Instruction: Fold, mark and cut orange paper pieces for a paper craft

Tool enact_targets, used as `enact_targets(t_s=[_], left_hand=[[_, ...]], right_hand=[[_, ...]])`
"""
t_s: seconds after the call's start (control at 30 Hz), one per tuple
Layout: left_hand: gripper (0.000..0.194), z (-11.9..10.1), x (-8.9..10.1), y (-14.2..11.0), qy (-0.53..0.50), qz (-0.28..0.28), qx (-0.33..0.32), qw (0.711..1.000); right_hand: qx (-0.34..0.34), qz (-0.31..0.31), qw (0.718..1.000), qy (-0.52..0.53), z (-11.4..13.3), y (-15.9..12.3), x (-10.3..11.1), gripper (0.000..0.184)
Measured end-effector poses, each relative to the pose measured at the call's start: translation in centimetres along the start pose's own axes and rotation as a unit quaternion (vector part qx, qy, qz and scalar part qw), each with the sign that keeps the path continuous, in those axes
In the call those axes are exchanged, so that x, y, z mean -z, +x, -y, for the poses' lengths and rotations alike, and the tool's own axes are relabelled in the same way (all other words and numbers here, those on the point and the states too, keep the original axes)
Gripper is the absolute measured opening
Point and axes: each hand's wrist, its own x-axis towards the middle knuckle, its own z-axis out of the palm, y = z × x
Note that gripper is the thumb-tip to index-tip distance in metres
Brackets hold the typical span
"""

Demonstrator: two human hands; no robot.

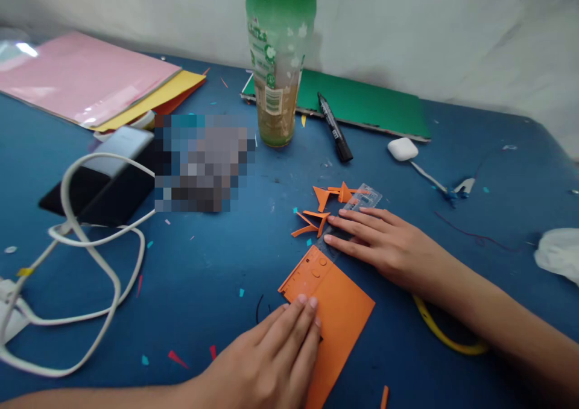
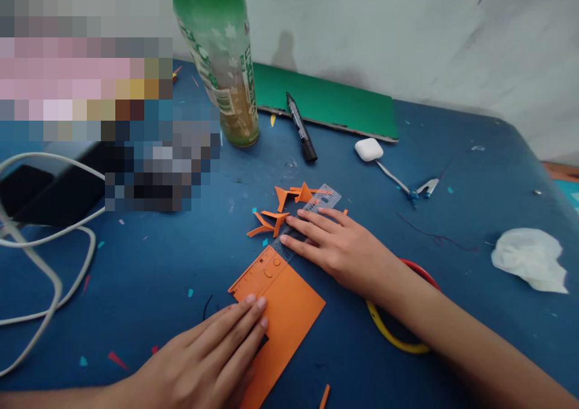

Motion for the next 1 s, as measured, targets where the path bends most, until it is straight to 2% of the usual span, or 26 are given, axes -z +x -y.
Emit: enact_targets(t_s=[0.13,0.2,0.3,0.37,0.4,0.47,0.53,0.6,0.67,0.73,0.83,0.9,1.0], left_hand=[[0.027,0.9,0.8,1.0,-0.059,0.003,0.017,0.998],[0.024,1.7,2.6,1.9,-0.100,-0.010,0.035,0.994],[0.020,2.7,6.4,3.2,-0.069,-0.075,0.062,0.993],[0.019,3.1,8.4,3.8,-0.056,-0.084,0.087,0.991],[0.018,3.2,8.8,4.0,-0.057,-0.064,0.102,0.991],[0.018,3.5,8.6,4.3,-0.067,0.025,0.117,0.991],[0.021,3.7,7.2,4.9,-0.079,0.148,0.098,0.981],[0.033,4.1,5.6,5.9,-0.090,0.217,0.051,0.971],[0.047,4.3,4.5,7.3,-0.096,0.261,0.033,0.960],[0.063,4.3,4.2,8.9,-0.092,0.296,0.045,0.950],[0.072,3.9,4.7,11.0,-0.054,0.333,0.089,0.937],[0.071,3.7,5.0,11.8,-0.030,0.348,0.116,0.930],[0.061,3.9,5.5,12.0,-0.032,0.369,0.150,0.917]], right_hand=[[0.007,0.001,1.000,-0.015,-0.1,0.3,0.1,0.040],[0.013,-0.005,0.999,-0.029,0.2,0.4,0.5,0.040],[0.017,-0.026,0.998,-0.056,1.1,0.0,1.7,0.041],[0.005,-0.042,0.997,-0.072,1.6,-1.2,2.7,0.041],[-0.012,-0.049,0.996,-0.079,1.8,-2.2,3.2,0.042],[-0.070,-0.064,0.992,-0.084,2.1,-4.8,4.1,0.043],[-0.145,-0.075,0.984,-0.070,2.8,-7.9,4.7,0.038],[-0.216,-0.088,0.972,-0.030,4.4,-10.8,5.1,0.030],[-0.287,-0.091,0.953,0.029,6.9,-12.6,5.2,0.032],[-0.332,-0.077,0.936,0.092,9.8,-13.2,5.1,0.035],[-0.317,-0.059,0.929,0.183,12.9,-12.2,4.6,0.042],[-0.301,-0.059,0.927,0.214,13.5,-11.2,4.1,0.044],[-0.297,-0.093,0.920,0.239,12.6,-10.4,3.3,0.042]])
